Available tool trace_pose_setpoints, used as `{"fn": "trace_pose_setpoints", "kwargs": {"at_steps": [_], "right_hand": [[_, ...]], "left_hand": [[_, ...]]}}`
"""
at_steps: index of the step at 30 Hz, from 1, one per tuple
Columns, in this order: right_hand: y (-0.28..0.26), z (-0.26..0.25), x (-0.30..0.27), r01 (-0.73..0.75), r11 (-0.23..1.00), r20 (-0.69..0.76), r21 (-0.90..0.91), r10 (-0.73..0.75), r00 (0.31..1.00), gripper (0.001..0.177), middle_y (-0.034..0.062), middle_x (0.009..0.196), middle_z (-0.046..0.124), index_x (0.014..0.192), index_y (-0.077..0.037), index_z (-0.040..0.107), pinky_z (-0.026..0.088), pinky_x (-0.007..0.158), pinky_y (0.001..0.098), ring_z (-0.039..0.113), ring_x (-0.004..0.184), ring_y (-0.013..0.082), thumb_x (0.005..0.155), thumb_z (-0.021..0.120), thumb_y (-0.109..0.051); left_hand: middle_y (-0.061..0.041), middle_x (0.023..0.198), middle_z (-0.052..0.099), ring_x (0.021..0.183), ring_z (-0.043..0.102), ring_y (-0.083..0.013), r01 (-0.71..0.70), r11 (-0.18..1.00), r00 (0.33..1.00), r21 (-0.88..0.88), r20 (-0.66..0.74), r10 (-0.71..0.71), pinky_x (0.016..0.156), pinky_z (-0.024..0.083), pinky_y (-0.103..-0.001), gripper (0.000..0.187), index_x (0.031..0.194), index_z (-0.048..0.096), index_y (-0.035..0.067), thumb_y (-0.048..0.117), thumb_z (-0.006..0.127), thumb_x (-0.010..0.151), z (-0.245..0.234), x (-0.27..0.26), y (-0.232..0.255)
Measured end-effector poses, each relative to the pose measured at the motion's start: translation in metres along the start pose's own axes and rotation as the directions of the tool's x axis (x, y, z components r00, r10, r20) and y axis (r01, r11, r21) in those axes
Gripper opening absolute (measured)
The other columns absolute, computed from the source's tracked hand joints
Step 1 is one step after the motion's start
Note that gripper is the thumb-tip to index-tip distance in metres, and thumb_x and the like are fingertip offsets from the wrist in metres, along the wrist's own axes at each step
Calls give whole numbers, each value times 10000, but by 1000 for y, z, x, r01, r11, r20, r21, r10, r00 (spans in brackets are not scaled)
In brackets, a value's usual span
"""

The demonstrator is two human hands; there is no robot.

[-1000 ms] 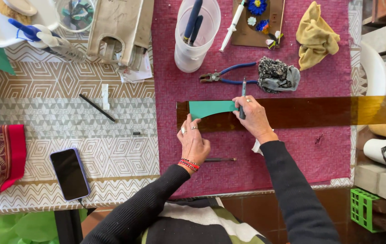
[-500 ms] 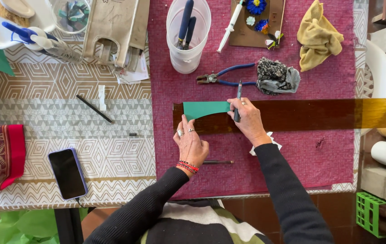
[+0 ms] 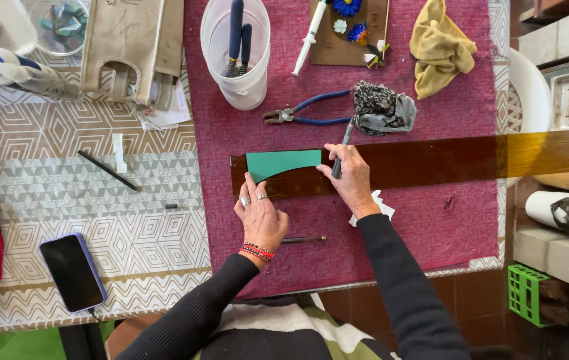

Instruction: Cleaning and marking a glass strip for a craft project.

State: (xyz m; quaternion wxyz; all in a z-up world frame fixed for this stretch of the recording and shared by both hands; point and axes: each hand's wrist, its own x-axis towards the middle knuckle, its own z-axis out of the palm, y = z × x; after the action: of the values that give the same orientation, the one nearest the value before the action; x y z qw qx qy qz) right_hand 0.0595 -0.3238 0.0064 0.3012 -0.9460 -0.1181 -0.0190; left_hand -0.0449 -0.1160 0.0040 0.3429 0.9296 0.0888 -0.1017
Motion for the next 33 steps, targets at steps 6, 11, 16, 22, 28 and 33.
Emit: {"fn": "trace_pose_setpoints", "kwargs": {"at_steps": [6,11,16,22,28,33], "right_hand": [[-2,-1,3,44,997,4,63,-44,999,434,21,946,654,1088,-94,616,606,750,352,683,842,204,761,899,-122],[2,1,4,23,995,47,97,-28,998,408,20,913,650,1112,-100,637,618,728,333,688,803,195,783,879,-98],[0,-4,6,50,994,51,99,-55,997,407,28,892,644,1106,-103,636,608,698,341,685,771,204,780,879,-85],[-1,-7,12,75,992,71,102,-82,994,374,33,929,678,1031,-68,582,596,692,352,698,788,220,791,869,-89],[-5,-11,12,153,987,75,51,-156,985,359,46,927,715,979,-68,560,594,708,363,711,807,249,785,862,-62],[2,-7,-1,165,982,-1,98,-165,986,398,62,1000,713,1001,-55,515,599,744,364,709,858,263,786,850,-36]], "left_hand": [[-403,1589,199,1486,243,-454,-24,999,1000,31,-9,25,1150,206,-570,802,1407,388,-79,76,667,672,1,0,-2],[-413,1581,180,1483,223,-462,-31,999,1000,39,6,31,1144,197,-577,800,1411,388,-90,78,666,680,2,1,-2],[-412,1576,176,1488,211,-464,-27,999,1000,42,13,26,1146,196,-579,803,1419,383,-89,78,660,685,1,1,1],[-413,1581,172,1489,226,-458,-33,998,999,47,3,33,1139,199,-582,805,1411,384,-87,71,666,674,3,2,-1],[-380,1589,206,1468,251,-465,20,1000,999,-11,-40,-20,1160,195,-580,789,1399,407,-52,63,674,666,5,4,3],[-332,1541,299,1447,292,-451,1,999,994,-43,-107,-6,1156,203,-576,769,1378,419,-48,69,682,665,6,12,3]]}}
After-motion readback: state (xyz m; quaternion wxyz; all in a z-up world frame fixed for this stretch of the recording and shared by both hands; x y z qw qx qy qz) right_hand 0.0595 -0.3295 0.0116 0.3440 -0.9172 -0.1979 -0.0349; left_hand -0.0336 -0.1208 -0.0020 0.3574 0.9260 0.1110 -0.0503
